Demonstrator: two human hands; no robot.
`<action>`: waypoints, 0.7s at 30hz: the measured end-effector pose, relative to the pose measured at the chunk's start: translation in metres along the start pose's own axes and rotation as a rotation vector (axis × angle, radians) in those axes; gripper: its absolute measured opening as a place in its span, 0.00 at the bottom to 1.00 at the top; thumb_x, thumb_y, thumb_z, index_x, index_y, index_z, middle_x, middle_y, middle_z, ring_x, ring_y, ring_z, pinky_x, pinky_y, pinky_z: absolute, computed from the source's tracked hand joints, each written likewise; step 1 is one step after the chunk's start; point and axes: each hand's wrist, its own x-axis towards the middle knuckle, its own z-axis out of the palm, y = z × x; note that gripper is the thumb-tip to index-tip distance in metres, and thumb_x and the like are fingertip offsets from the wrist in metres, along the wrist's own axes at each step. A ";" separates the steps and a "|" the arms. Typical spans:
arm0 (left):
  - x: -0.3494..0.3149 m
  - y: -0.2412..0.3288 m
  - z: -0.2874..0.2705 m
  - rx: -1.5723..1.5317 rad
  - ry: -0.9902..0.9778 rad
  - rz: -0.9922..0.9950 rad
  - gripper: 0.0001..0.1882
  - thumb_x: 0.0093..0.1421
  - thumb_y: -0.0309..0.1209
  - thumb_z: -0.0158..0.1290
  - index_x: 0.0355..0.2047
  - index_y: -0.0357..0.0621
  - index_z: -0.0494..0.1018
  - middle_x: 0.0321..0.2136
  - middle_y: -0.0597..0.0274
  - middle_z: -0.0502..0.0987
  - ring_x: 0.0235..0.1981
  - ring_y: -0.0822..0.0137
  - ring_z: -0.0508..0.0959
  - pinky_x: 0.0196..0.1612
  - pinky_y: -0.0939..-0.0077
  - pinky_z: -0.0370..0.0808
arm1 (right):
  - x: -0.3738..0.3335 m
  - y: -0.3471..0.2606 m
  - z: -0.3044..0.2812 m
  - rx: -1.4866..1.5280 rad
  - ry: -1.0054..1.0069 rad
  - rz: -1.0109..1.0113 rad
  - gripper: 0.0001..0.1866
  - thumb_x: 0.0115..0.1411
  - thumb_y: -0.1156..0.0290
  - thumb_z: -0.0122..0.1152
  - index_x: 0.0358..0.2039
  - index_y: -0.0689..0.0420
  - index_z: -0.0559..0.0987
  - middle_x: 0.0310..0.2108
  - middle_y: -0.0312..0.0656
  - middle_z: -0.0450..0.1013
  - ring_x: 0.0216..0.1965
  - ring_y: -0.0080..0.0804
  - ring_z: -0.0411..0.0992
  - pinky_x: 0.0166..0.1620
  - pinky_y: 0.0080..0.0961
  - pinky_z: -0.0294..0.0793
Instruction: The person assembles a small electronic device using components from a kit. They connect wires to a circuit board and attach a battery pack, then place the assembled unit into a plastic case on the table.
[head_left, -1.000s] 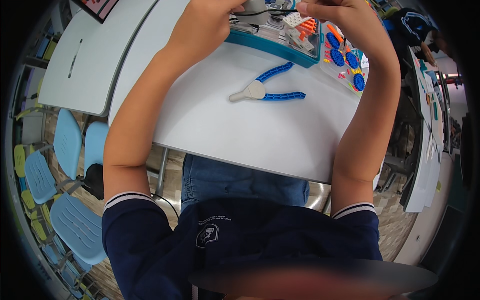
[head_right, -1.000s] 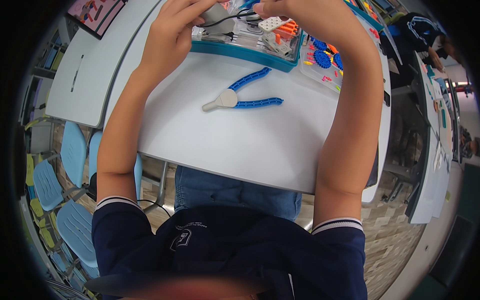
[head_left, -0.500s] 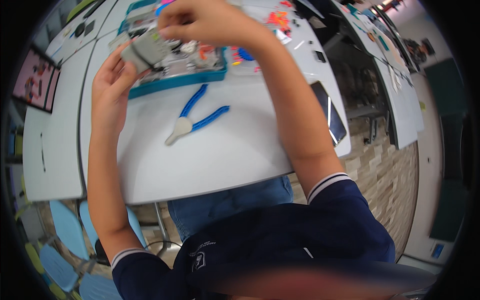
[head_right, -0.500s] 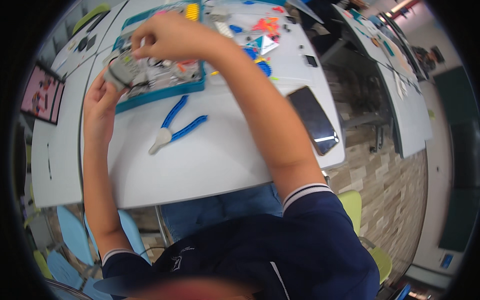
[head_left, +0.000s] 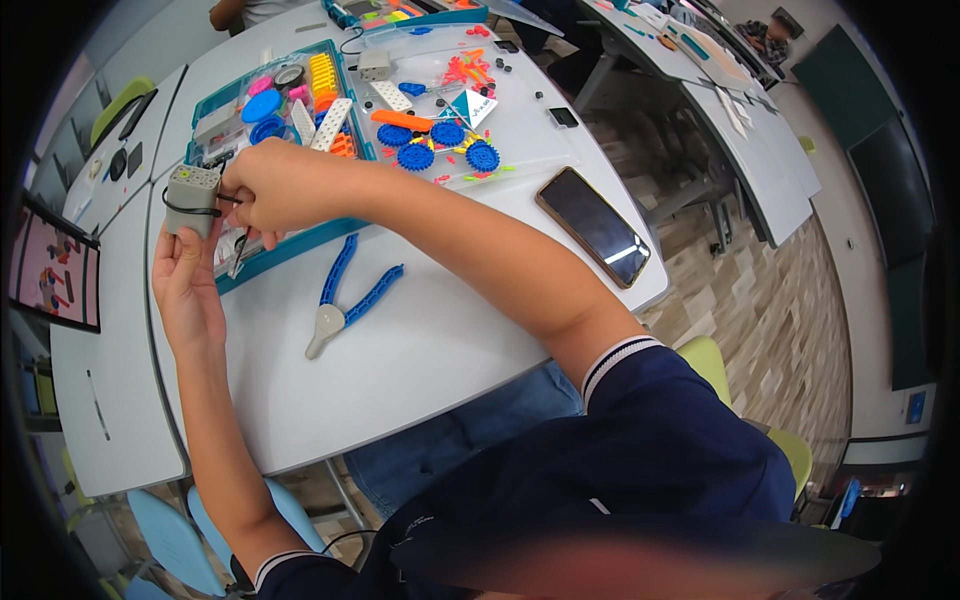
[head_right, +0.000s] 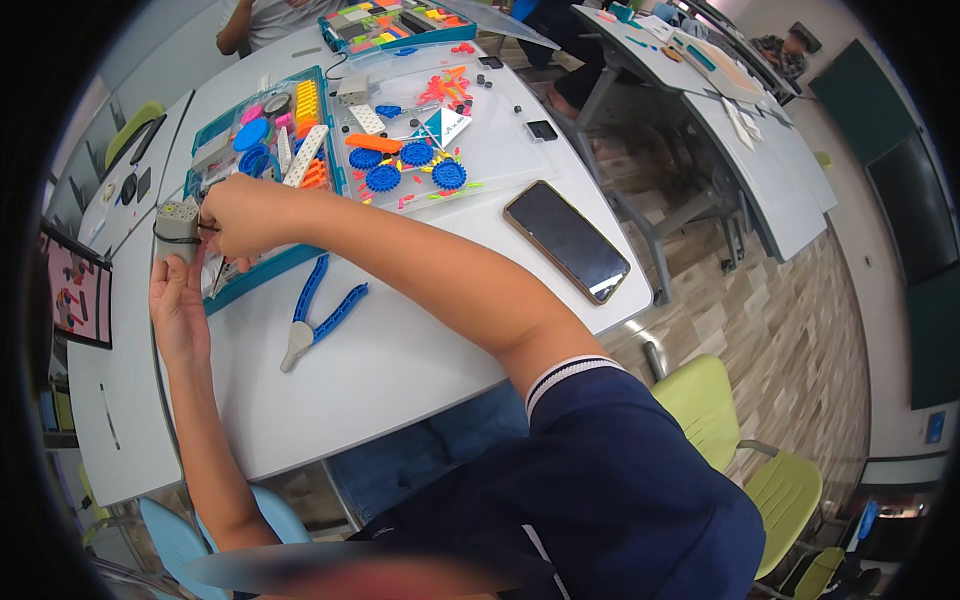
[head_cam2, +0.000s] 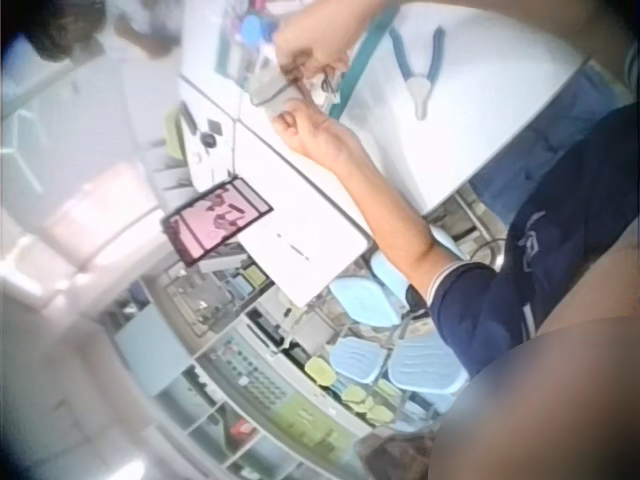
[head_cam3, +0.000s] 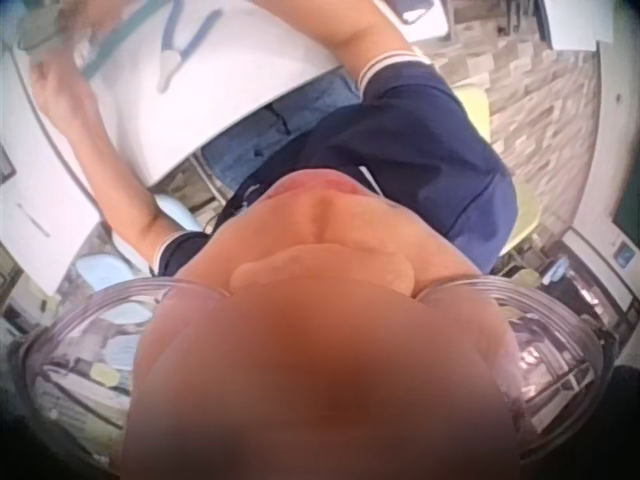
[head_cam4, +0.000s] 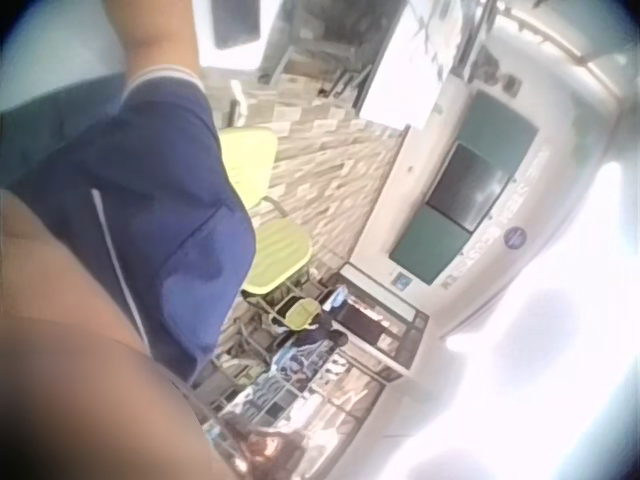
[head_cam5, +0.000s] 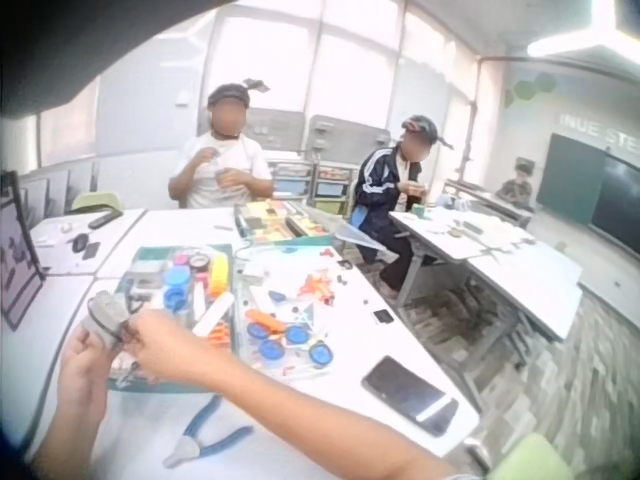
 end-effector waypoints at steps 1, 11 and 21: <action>0.000 0.000 -0.001 0.021 0.011 0.001 0.28 0.69 0.33 0.57 0.64 0.31 0.63 0.57 0.50 0.75 0.60 0.62 0.74 0.67 0.64 0.68 | 0.001 -0.001 0.002 0.049 0.000 0.002 0.10 0.66 0.72 0.60 0.41 0.68 0.80 0.27 0.44 0.79 0.27 0.30 0.83 0.34 0.25 0.82; -0.006 -0.007 0.012 0.251 0.143 0.227 0.27 0.68 0.25 0.58 0.63 0.32 0.61 0.58 0.48 0.74 0.59 0.64 0.74 0.62 0.70 0.69 | 0.011 0.012 0.011 0.795 -0.090 0.057 0.12 0.68 0.76 0.59 0.47 0.72 0.79 0.32 0.45 0.77 0.27 0.28 0.78 0.37 0.24 0.81; -0.007 -0.007 0.017 0.280 0.106 0.185 0.24 0.70 0.26 0.56 0.61 0.33 0.60 0.54 0.46 0.76 0.55 0.65 0.76 0.59 0.71 0.71 | 0.004 0.001 0.010 0.209 0.077 0.027 0.16 0.61 0.64 0.70 0.35 0.68 0.83 0.25 0.47 0.81 0.30 0.39 0.82 0.37 0.33 0.82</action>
